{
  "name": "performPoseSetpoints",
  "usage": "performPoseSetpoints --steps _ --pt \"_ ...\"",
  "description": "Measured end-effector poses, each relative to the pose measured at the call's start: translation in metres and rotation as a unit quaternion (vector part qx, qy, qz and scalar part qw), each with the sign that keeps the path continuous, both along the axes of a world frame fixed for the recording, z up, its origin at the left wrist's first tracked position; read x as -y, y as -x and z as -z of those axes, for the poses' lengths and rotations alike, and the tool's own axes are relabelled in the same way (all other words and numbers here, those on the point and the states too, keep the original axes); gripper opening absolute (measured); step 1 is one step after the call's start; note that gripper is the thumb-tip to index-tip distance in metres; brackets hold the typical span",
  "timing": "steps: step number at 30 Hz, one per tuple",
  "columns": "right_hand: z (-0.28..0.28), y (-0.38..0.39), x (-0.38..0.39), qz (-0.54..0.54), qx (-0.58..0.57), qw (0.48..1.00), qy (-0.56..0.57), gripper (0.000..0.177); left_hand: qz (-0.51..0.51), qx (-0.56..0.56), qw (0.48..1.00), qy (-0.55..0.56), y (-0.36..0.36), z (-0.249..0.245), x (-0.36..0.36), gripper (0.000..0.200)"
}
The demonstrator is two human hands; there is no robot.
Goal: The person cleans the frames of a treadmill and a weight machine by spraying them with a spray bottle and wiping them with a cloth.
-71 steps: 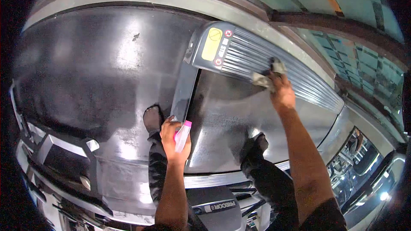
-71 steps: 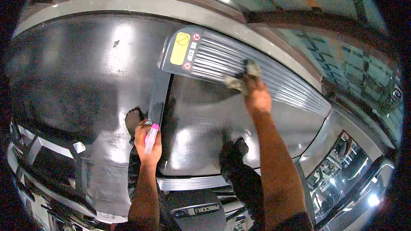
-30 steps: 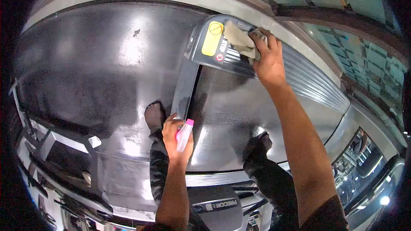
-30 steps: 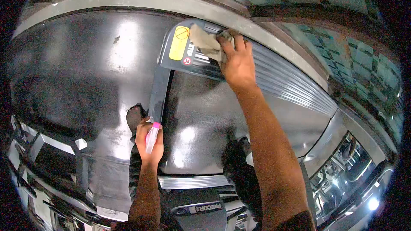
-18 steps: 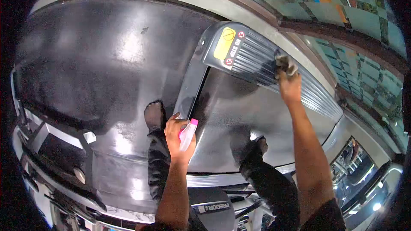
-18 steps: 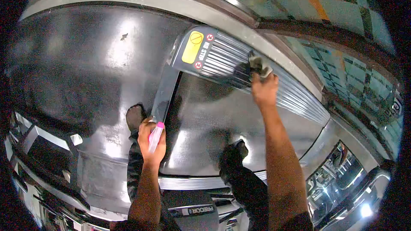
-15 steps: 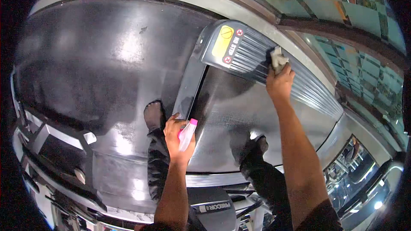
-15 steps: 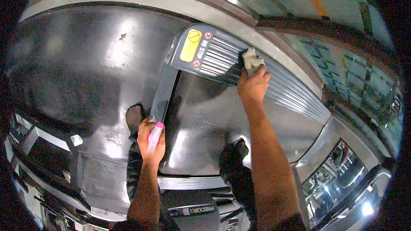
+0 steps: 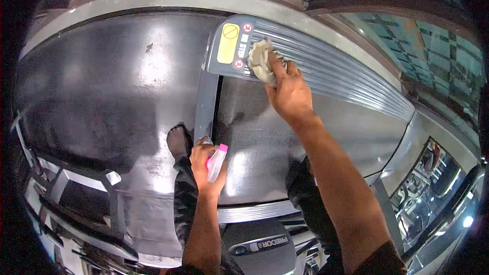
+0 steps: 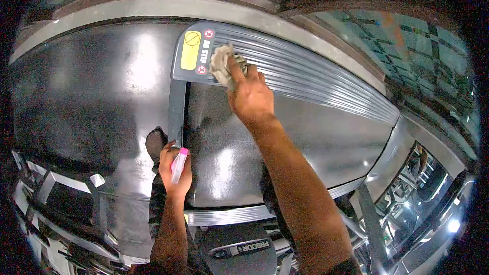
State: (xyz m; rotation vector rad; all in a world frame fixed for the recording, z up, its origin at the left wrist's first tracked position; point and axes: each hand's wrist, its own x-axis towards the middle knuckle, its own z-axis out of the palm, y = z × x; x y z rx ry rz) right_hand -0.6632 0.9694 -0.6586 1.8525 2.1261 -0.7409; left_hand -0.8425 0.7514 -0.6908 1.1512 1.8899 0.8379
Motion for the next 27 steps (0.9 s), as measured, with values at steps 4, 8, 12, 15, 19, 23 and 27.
performPoseSetpoints --steps 4,8,12,15,19,23,27 --pt "0.026 -0.073 0.015 -0.126 0.103 0.985 -0.054 0.07 0.008 -0.006 1.0 0.004 0.0 -0.002 0.001 0.031" --pt "0.009 -0.14 0.017 -0.046 0.183 0.982 -0.009 0.064 -0.015 -0.016 1.0 0.001 0.005 -0.002 -0.003 0.029" --pt "0.001 -0.136 0.005 0.075 0.19 0.979 0.012 0.065 -0.033 -0.022 0.999 0.004 0.009 -0.003 -0.004 0.03" --pt "0.016 -0.096 -0.008 0.073 0.038 0.994 -0.072 0.067 -0.05 -0.003 0.999 -0.015 0.01 -0.004 -0.005 0.03" --pt "0.02 -0.002 -0.017 0.003 0.041 0.99 -0.133 0.054 -0.041 -0.006 0.999 -0.019 0.011 -0.001 -0.002 0.03" --pt "0.027 0.017 -0.013 0.08 0.036 0.986 -0.139 0.04 -0.03 -0.002 0.999 -0.025 0.01 0.002 -0.001 0.03" --pt "0.015 -0.038 -0.001 -0.05 0.079 0.992 -0.081 0.044 -0.036 0.009 0.999 -0.013 0.013 0.001 -0.003 0.029"
